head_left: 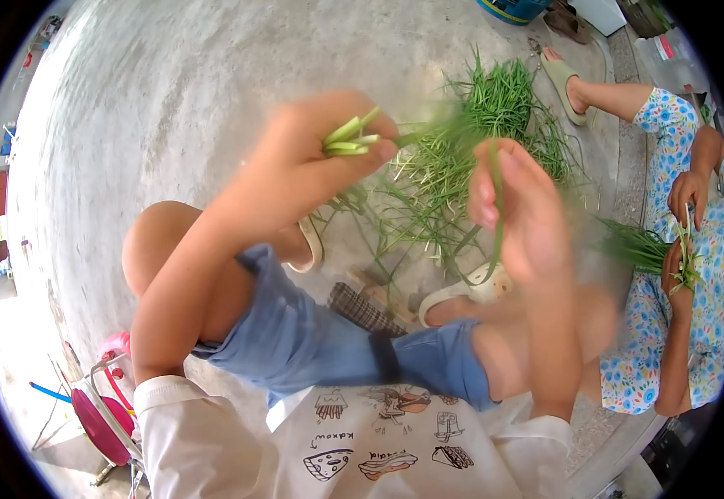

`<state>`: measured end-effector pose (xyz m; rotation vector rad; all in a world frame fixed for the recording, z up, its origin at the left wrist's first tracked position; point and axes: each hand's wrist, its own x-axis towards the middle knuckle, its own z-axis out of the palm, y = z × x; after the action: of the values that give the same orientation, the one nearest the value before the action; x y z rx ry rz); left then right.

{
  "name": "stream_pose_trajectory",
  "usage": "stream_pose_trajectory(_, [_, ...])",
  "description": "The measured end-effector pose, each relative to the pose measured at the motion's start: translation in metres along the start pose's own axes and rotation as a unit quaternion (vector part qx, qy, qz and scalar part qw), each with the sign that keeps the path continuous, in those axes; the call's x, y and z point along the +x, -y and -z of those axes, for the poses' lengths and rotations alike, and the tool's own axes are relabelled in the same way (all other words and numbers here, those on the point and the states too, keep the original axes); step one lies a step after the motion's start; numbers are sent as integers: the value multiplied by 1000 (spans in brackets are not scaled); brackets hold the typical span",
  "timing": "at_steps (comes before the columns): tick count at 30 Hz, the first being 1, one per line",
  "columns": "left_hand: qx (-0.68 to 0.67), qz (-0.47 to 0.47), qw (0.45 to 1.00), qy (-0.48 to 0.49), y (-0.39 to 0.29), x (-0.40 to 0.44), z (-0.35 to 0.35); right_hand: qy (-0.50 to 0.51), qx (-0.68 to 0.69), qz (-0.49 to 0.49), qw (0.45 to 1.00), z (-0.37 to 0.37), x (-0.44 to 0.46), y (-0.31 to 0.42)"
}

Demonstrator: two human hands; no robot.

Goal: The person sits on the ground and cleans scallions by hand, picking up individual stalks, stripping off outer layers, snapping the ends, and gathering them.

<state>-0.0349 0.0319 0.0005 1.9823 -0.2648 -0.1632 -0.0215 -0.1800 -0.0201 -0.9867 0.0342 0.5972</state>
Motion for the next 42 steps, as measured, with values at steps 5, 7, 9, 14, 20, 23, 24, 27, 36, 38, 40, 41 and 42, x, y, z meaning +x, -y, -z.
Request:
stream_pose_trajectory(5, [-5,-28,999,19,1,4,-7,5,6,-27,1000,0,1,-5])
stream_pose_trajectory(7, [4,-55,998,34,-1,6,-13,10,18,-36,999,-2,0,-7])
stream_pose_trajectory(9, [12,-95,994,45,5,8,-23,-15,-1,-50,999,-5,0,-9])
stream_pose_trajectory(14, [28,-117,991,64,10,10,-37,-4,15,-36,999,-1,2,-11])
stream_pose_trajectory(20, [27,-120,988,95,6,15,-42,-14,-68,19,997,3,5,0])
stream_pose_trajectory(23, [20,-113,988,106,5,16,-43,-32,-57,59,996,11,4,19])
stream_pose_trajectory(24, [12,-129,985,109,4,16,-43,-38,-23,76,996,15,3,27])
stream_pose_trajectory(27, [11,-104,989,107,2,14,-44,-46,25,162,985,35,-6,55])
stream_pose_trajectory(36, [21,-71,991,109,-20,0,-45,-45,114,309,943,61,-38,94])
stream_pose_trajectory(38, [46,-44,992,105,-22,-2,-45,-42,115,319,940,63,-37,94])
stream_pose_trajectory(40, [45,-46,992,107,-25,-3,-46,-51,176,314,932,65,-38,94])
stream_pose_trajectory(41, [48,-39,992,111,-26,-4,-47,-70,183,314,929,65,-39,95])
stream_pose_trajectory(42, [52,-32,992,113,-28,-4,-47,-69,178,319,928,67,-41,96])
